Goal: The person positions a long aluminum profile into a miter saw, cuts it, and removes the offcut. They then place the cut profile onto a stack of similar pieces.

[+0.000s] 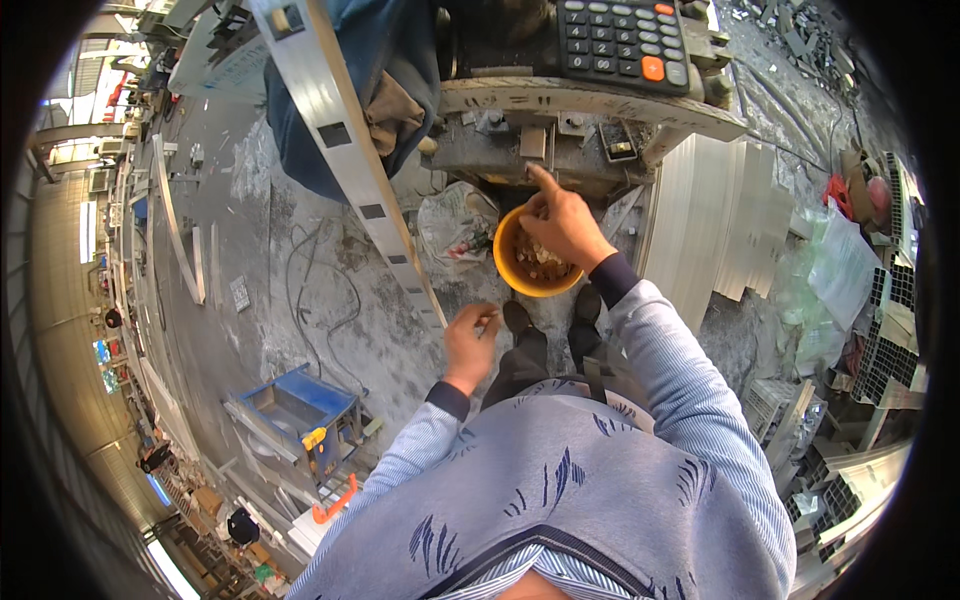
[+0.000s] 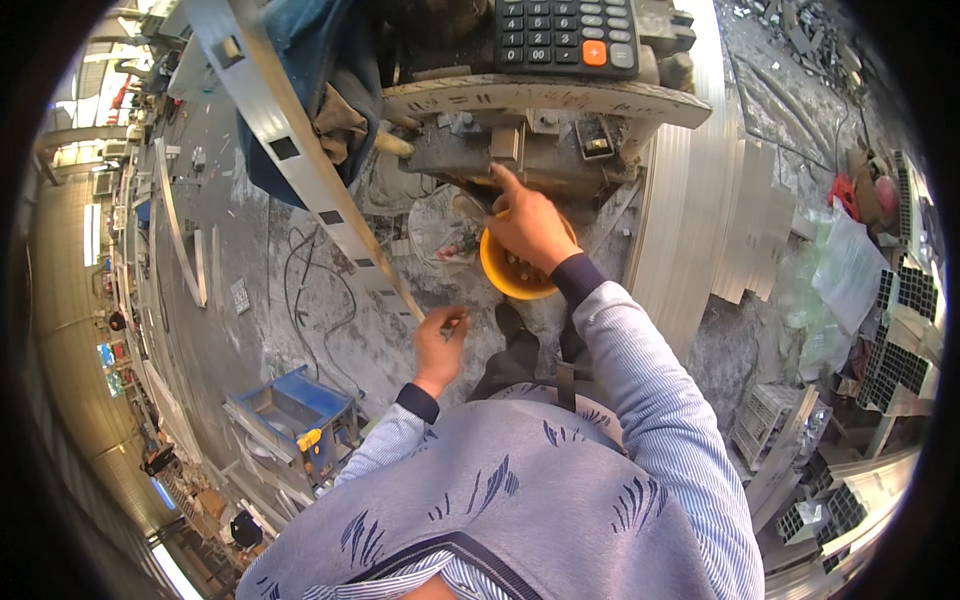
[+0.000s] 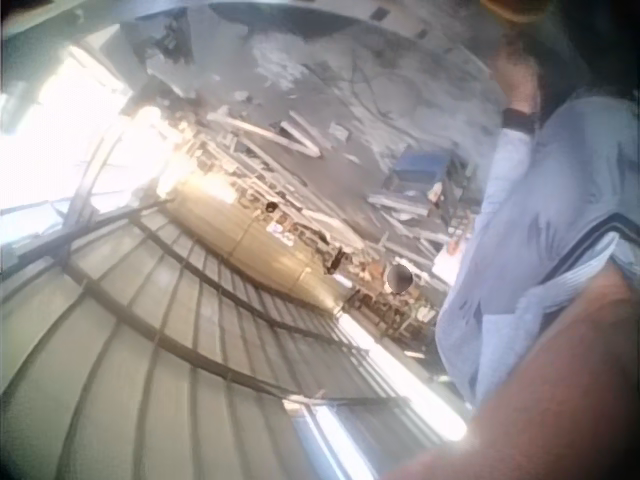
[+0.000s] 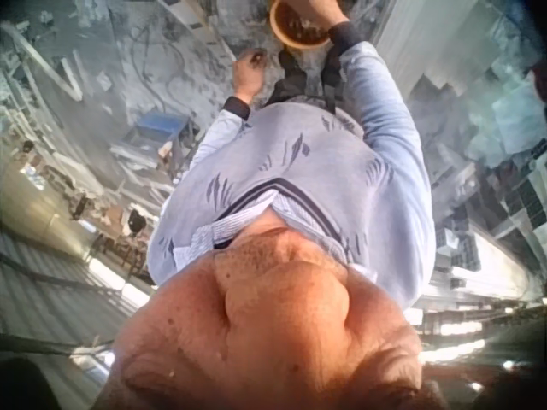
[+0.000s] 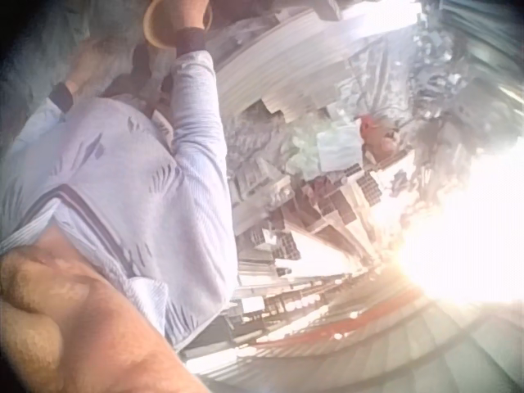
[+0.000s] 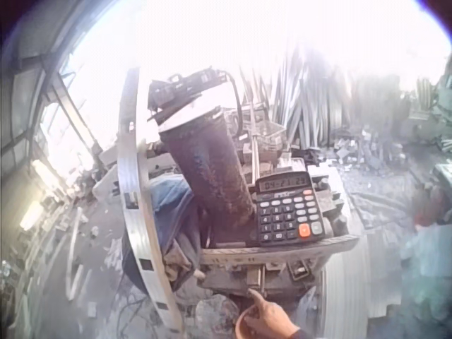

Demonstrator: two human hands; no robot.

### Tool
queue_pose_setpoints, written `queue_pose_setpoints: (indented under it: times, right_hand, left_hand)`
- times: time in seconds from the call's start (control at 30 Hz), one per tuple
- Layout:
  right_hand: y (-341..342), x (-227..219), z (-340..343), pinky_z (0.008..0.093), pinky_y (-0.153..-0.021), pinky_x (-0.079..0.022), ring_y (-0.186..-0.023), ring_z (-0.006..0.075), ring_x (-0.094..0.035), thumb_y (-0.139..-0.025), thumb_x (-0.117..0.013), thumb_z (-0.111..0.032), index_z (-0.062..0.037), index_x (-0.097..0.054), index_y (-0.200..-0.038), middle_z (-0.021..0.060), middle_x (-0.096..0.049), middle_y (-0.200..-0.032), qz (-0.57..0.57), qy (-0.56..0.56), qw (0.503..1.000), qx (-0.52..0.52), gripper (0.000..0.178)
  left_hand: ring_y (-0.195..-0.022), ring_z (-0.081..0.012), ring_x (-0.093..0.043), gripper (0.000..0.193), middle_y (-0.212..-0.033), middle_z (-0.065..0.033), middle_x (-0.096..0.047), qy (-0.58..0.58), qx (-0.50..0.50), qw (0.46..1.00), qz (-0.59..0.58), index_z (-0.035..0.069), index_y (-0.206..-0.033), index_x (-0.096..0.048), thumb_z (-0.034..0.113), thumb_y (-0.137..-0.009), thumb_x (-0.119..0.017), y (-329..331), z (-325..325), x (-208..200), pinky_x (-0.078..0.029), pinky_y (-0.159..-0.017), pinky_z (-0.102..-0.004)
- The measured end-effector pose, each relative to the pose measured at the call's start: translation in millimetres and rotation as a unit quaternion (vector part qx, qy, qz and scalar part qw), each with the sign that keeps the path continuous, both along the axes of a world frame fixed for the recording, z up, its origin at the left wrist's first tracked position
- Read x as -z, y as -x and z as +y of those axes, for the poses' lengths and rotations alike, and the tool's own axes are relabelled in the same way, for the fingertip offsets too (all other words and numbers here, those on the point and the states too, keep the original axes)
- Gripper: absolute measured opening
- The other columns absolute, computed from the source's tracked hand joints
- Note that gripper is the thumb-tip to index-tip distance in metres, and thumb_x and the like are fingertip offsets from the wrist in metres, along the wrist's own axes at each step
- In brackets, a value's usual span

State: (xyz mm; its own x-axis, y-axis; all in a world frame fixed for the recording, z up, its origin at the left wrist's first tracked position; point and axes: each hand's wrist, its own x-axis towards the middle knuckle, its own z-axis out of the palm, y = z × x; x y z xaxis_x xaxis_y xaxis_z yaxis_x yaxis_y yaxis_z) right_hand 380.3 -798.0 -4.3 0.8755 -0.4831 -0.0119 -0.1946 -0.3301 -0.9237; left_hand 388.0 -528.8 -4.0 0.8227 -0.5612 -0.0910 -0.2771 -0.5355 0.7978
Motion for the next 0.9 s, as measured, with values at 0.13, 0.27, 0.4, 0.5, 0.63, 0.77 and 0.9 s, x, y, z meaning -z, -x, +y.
queue_pose_setpoints:
  times: [0.13, 0.27, 0.4, 0.5, 0.63, 0.77, 0.9]
  right_hand:
    - [29, 12, 22, 0.0457, -0.08, -0.055, -0.087, 0.0414, -0.068, -0.082, -0.07, -0.013, -0.0048, -0.059, -0.134, 0.0212, -0.071, -0.092, -0.038, 0.045, 0.998, 0.034, 0.054]
    - [112, 55, 40, 0.0487, -0.084, -0.055, -0.094, 0.0433, -0.068, -0.081, -0.069, -0.014, -0.0036, -0.061, -0.127, 0.0244, -0.071, -0.099, 0.013, 0.026, 0.999, 0.022, 0.048]
    - [233, 114, 39, 0.0535, -0.085, -0.054, -0.094, 0.0465, -0.067, -0.078, -0.064, -0.014, -0.0037, -0.066, -0.119, 0.0276, -0.071, -0.094, 0.272, 0.029, 0.962, -0.01, 0.043]
    - [347, 156, 39, 0.0459, -0.091, -0.056, -0.098, 0.0379, -0.071, -0.076, -0.07, -0.014, -0.0058, -0.067, -0.124, 0.0201, -0.074, -0.1, 0.37, -0.008, 0.924, 0.1, 0.049]
    - [494, 195, 76, 0.0368, -0.059, -0.056, -0.068, 0.0257, -0.068, -0.08, -0.065, -0.007, -0.0015, -0.061, -0.128, 0.015, -0.071, -0.089, 0.282, -0.177, 0.824, 0.458, 0.048]
    - [599, 222, 196, 0.0339, -0.045, -0.044, -0.056, 0.0166, -0.052, -0.082, -0.056, 0.0, -0.0078, -0.059, -0.1, 0.003, -0.055, -0.073, 0.072, -0.286, 0.674, 0.677, 0.02]
    - [635, 259, 367, 0.0379, -0.035, -0.039, -0.045, 0.0221, -0.052, -0.081, -0.056, 0.001, -0.0086, -0.055, -0.09, 0.0097, -0.055, -0.067, 0.146, -0.388, 0.6, 0.685, 0.013]
  left_hand:
    - [-0.086, -0.0275, -0.065, 0.033, -0.104, -0.0112, -0.068, -0.01, -0.054, 0.987, -0.148, 0.004, -0.112, -0.068, 0.006, -0.082, -0.079, -22, 20, -24, -0.053, -0.076, -0.0369]
    - [-0.109, -0.0324, -0.057, 0.062, -0.127, -0.0148, -0.058, -0.031, -0.124, 0.964, -0.231, 0.005, -0.134, -0.053, 0.012, -0.08, -0.084, -54, 30, -34, -0.049, -0.091, -0.0421]
    - [-0.123, -0.0376, -0.048, 0.09, -0.14, -0.0216, -0.046, -0.011, -0.121, 0.957, -0.263, 0.002, -0.149, -0.035, 0.02, -0.078, -0.088, -87, 30, -20, -0.043, -0.102, -0.0466]
    - [-0.131, -0.0415, -0.044, 0.099, -0.145, -0.0254, -0.042, 0.002, -0.107, 0.981, -0.159, -0.001, -0.15, -0.029, 0.027, -0.077, -0.09, -109, 28, 3, -0.039, -0.108, -0.0476]
    - [-0.115, -0.0409, -0.062, 0.071, -0.125, -0.0247, -0.061, -0.02, -0.094, 0.994, -0.055, 0.0, -0.135, -0.047, 0.025, -0.08, -0.085, -130, 25, 32, -0.05, -0.094, -0.0479]
    - [-0.098, -0.0412, -0.069, 0.047, -0.104, -0.0219, -0.07, 0.021, -0.054, 0.996, -0.07, 0.001, -0.118, -0.059, 0.022, -0.083, -0.081, -140, 28, 43, -0.053, -0.082, -0.0477]
    - [-0.087, -0.032, -0.069, 0.033, -0.095, -0.0161, -0.071, 0.052, -0.042, 0.998, -0.021, 0.001, -0.104, -0.063, 0.019, -0.084, -0.081, -143, 31, 48, -0.053, -0.078, -0.0434]
